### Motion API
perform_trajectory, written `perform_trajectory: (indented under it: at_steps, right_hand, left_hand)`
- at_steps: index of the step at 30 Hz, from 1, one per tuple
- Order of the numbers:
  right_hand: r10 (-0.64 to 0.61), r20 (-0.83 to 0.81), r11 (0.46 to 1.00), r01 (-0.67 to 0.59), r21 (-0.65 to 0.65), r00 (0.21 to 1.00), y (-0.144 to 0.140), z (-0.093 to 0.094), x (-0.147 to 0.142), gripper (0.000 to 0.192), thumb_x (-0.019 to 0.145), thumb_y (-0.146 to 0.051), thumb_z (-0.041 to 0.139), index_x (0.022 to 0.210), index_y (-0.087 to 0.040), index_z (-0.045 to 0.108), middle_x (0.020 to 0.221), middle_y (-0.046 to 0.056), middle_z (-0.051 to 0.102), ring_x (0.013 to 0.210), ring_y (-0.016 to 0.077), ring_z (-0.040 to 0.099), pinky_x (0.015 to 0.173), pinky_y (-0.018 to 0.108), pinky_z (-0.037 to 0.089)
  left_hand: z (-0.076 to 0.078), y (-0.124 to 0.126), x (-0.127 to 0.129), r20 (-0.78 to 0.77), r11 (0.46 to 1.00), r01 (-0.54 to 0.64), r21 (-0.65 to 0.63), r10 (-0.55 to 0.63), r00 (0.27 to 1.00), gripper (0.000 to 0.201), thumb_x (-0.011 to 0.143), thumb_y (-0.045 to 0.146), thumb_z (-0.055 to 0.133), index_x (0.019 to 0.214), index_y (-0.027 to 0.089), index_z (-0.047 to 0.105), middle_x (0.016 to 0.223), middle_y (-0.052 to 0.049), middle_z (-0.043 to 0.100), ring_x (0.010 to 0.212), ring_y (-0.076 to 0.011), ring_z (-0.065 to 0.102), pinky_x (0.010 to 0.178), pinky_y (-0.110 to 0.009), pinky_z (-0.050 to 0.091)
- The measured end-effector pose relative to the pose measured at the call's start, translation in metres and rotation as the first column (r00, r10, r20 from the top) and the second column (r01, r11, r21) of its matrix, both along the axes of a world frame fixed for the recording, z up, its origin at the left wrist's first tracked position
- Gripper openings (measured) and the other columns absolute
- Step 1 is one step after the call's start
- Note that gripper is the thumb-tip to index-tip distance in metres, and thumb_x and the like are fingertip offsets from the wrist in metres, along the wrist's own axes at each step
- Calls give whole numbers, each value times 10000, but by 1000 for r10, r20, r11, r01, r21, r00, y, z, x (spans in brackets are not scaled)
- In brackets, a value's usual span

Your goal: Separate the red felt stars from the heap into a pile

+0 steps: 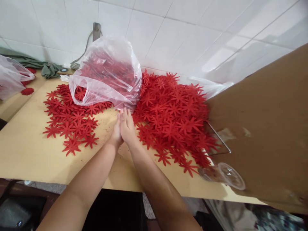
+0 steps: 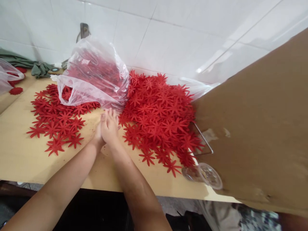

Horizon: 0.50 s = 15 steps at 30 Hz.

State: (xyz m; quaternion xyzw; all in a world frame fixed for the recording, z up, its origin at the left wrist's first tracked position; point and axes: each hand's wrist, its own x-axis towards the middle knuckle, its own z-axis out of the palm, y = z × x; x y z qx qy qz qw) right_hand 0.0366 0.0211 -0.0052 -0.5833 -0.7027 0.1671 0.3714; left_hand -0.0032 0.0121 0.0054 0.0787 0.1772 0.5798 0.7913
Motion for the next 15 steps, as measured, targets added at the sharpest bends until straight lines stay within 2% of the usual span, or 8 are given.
perform_trajectory:
  at_steps: [2,4,7,9,10,12,13,15]
  right_hand:
    - [-95,-5,995,95,-36,995,19,-2,10,633,868,-479,76,1310,-130,363,1409,135,298,1344,240,152,1050,517,184]
    - [-147,29,987,148,-64,989,24,-5,19,656,868,-460,56,1313,-73,343,1408,175,280,1346,259,134,1045,528,175]
    - [-57,164,998,55,19,985,1,-4,18,612,874,-423,122,1335,-59,294,1423,163,250,1354,244,82,1067,492,151]
    - [77,261,993,-98,69,962,-24,2,6,590,865,-430,205,1351,-101,271,1436,125,238,1357,232,71,1078,476,139]
    - [128,292,985,-157,76,948,-34,7,-1,592,859,-438,231,1353,-114,269,1441,117,227,1357,235,72,1080,478,129]
    - [155,300,980,-186,76,941,-43,16,-12,590,856,-449,244,1355,-135,271,1443,101,228,1355,237,90,1081,476,130]
    - [133,286,985,-160,71,949,-40,21,-15,585,859,-449,237,1355,-141,271,1442,96,233,1355,237,97,1081,473,134]
    - [55,244,996,-70,52,968,-25,28,-13,572,872,-436,204,1356,-140,272,1439,93,243,1354,234,100,1080,462,146]
  left_hand:
    - [-2,-1,5,-29,999,36,25,-35,999,495,852,477,239,1260,271,430,1321,-12,451,1264,-209,349,1046,-402,280]
    - [-2,-1,5,-36,995,94,26,-93,995,564,822,548,245,1241,239,462,1295,-38,479,1264,-230,348,1050,-413,270]
    - [-2,-3,-1,-7,994,109,22,-108,994,641,783,623,224,1244,244,459,1332,-27,435,1283,-242,315,1043,-419,275]
    - [-1,-7,-4,15,1000,-9,-6,9,1000,594,809,580,192,1278,284,405,1370,7,383,1304,-214,277,1036,-388,282]
    - [-1,-9,-5,23,994,-109,-19,110,994,551,829,536,176,1294,313,370,1382,27,363,1311,-192,262,1032,-366,285]
    - [0,-13,-4,42,946,-323,5,322,946,504,850,481,134,1305,373,320,1395,67,337,1318,-152,242,1029,-328,281]
    - [1,-14,-3,37,941,-336,26,335,941,505,849,488,122,1298,383,327,1388,69,348,1318,-151,243,1026,-337,283]
    - [2,-13,-2,16,992,-112,59,112,994,534,829,551,155,1267,355,388,1358,45,396,1306,-188,272,1015,-396,294]
